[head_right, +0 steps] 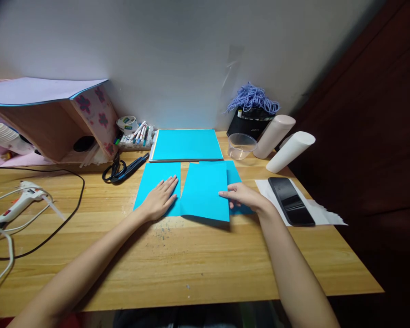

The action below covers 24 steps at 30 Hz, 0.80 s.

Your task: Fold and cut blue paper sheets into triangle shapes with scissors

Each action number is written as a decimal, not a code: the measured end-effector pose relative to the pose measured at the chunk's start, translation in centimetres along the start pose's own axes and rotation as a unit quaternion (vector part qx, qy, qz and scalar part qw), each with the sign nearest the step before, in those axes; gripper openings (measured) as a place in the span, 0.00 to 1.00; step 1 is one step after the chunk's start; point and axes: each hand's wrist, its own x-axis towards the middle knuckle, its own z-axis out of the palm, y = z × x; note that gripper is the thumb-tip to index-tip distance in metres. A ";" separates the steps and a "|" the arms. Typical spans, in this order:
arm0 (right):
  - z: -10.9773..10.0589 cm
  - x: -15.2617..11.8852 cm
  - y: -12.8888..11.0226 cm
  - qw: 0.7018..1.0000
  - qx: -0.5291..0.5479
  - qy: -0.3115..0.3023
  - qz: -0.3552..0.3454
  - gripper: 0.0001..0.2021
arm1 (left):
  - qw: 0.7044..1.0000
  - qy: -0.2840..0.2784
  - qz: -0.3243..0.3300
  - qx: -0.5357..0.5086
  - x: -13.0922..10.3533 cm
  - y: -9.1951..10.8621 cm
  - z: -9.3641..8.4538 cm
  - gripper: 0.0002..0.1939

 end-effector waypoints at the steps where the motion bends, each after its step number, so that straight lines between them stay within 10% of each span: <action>1: 0.1 -0.1 -0.1 1.000 -0.004 -0.008 -0.004 0.22 | 1.000 0.000 -0.001 -0.001 0.0 0.0 0.0 0.28; 24: -0.2 -1.0 -0.5 0.987 -0.082 -0.134 0.030 0.22 | 1.000 -0.001 0.001 -0.008 0.0 0.0 -0.1 0.27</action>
